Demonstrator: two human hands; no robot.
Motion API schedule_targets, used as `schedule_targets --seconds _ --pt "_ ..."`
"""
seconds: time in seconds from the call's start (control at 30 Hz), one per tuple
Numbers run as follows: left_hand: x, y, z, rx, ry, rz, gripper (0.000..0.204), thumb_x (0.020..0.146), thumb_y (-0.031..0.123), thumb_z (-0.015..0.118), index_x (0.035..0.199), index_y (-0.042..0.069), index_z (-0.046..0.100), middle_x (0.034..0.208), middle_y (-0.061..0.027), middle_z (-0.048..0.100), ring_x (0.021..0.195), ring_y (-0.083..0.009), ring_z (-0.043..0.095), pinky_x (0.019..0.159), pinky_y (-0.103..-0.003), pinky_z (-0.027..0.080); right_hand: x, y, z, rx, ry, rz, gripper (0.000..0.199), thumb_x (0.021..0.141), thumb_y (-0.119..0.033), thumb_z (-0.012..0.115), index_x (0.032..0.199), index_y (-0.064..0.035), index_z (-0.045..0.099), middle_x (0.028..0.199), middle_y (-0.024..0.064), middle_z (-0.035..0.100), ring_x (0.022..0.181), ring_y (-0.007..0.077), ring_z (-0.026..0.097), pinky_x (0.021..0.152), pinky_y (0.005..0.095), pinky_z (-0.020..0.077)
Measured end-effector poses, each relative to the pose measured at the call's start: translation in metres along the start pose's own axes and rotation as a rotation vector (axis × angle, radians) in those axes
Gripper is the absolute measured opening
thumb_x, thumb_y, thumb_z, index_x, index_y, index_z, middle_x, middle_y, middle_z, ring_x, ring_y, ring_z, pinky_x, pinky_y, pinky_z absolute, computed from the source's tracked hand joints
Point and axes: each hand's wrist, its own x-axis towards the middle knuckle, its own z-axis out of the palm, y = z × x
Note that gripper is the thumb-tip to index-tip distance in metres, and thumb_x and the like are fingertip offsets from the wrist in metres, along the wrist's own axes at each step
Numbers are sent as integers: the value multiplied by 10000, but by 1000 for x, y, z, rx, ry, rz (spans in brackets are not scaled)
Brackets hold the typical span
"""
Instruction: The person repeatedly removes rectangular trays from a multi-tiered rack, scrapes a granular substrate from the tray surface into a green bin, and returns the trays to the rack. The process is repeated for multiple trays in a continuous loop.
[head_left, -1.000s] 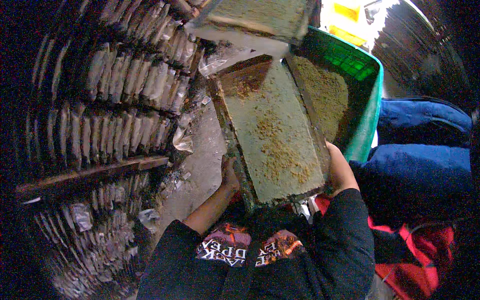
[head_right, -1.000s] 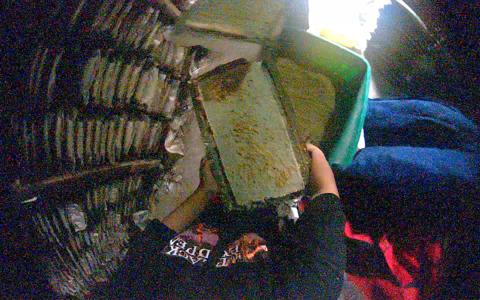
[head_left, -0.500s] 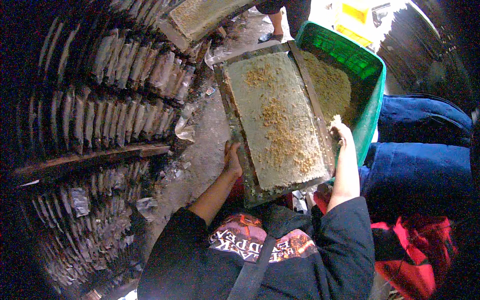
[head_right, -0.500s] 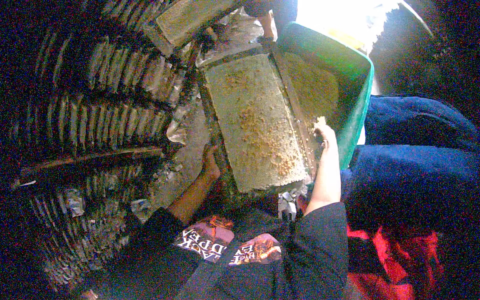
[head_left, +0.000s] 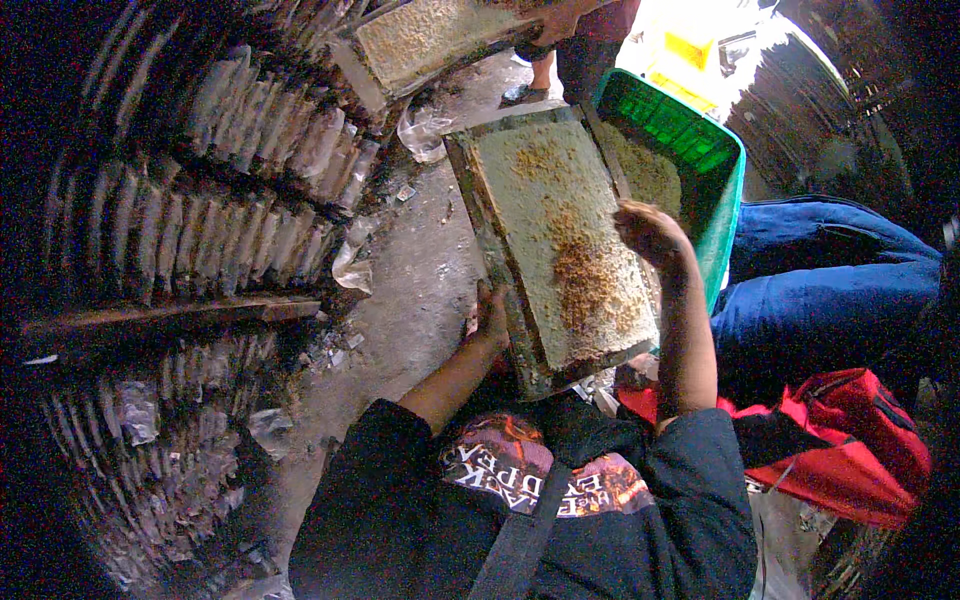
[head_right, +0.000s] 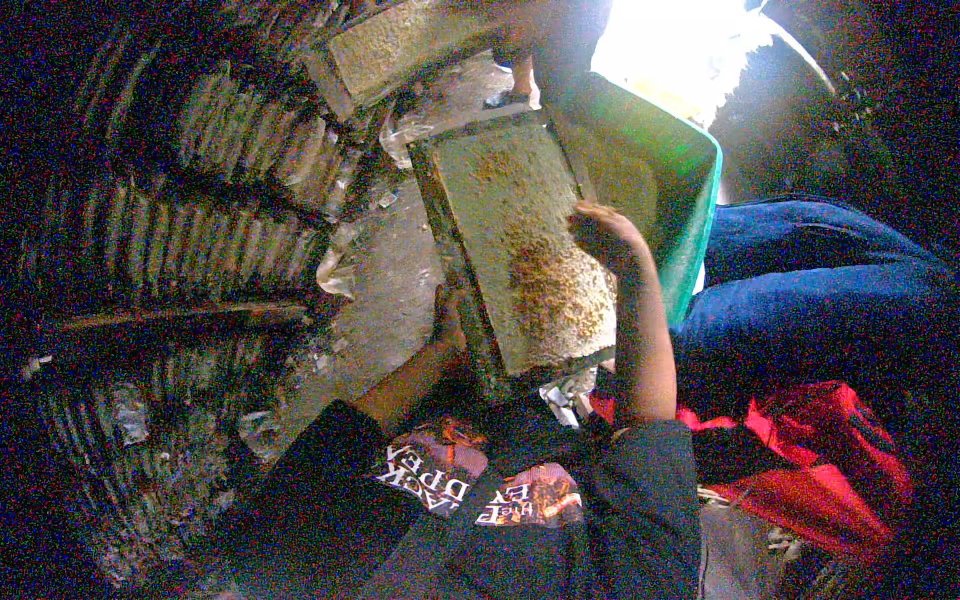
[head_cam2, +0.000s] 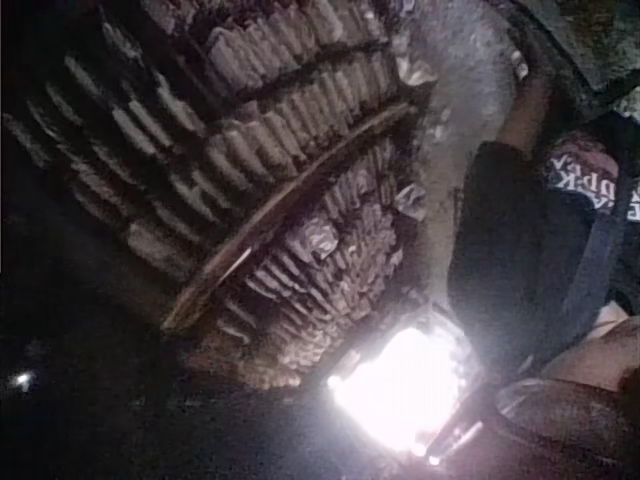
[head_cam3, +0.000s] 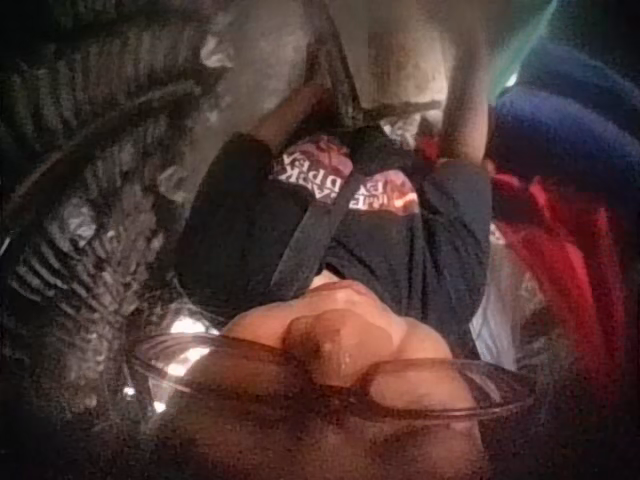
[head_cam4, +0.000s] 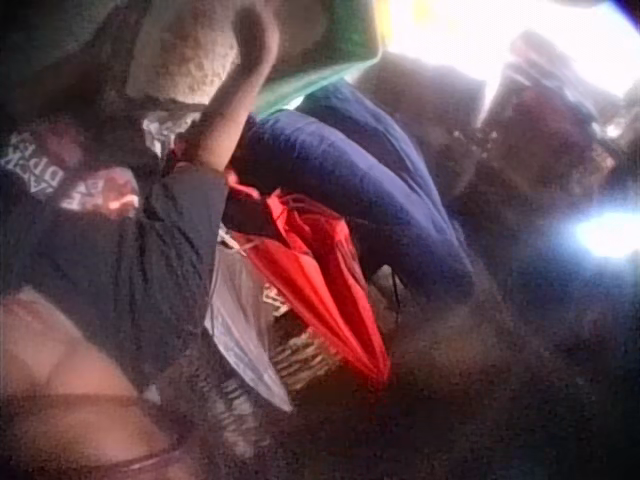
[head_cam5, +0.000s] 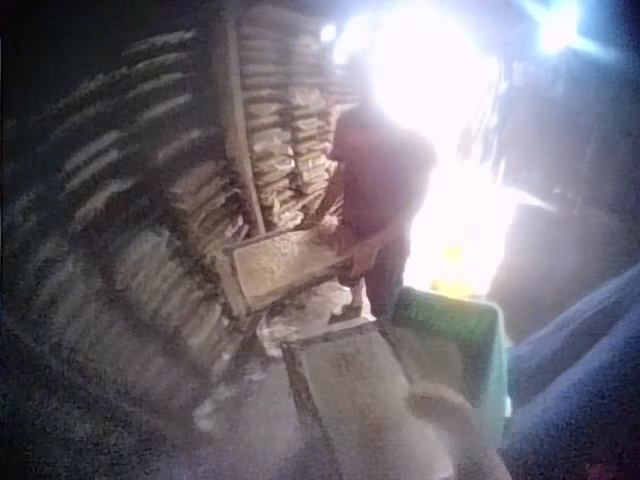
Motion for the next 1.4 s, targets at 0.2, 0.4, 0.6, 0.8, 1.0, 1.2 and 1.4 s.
schedule_targets --seconds 0.2,0.4,0.6,0.8,1.0,1.2,1.4 --pt "1 -11 11 5 27 -34 486 718 237 556 1125 65 354 1083 -106 445 1020 -243 414 870 -378 355 46 8 57 -468 -95 -128 242 787 -133 604 960 35 588 863 120 627 762 207 612 696 312 497" --pt "11 -29 4 -56 -46 -46 494 760 196 526 1190 66 320 1156 -128 414 1046 -240 411 888 -375 353 93 -1 37 -808 -38 -255 184 784 -114 579 868 46 608 775 135 627 639 220 603 578 339 495" --pt "-23 17 37 -180 42 -199 476 788 173 505 1208 57 313 1174 -126 417 1055 -237 418 893 -358 353 130 -8 -58 -1033 -174 -209 175 772 -113 563 854 42 570 674 112 593 592 219 583 505 323 460" --pt "-1 -36 18 69 -12 145 437 815 193 489 1185 31 321 1145 -117 441 1047 -233 432 913 -339 341 148 -3 -38 -820 -81 -124 193 786 -160 561 898 -3 559 674 71 567 531 213 553 482 324 453" --pt "4 -40 11 155 -43 131 414 813 196 489 1161 35 335 1092 -109 456 1002 -224 447 890 -342 353 195 10 37 -912 -1 -449 186 773 -169 572 883 -19 564 695 83 575 567 234 555 508 355 460" --pt "-20 -15 20 -29 -26 -88 383 807 198 493 1128 42 354 1046 -101 466 958 -218 458 864 -343 365 221 9 57 -1080 122 -476 178 756 -170 587 851 -20 570 711 101 591 627 265 575 541 392 472" --pt "-37 -4 27 -74 3 -176 353 801 200 496 1094 49 372 1000 -92 477 914 -213 468 837 -345 377 241 8 26 -467 2 -107 163 751 -165 569 827 -21 569 730 93 599 641 278 579 542 406 469"
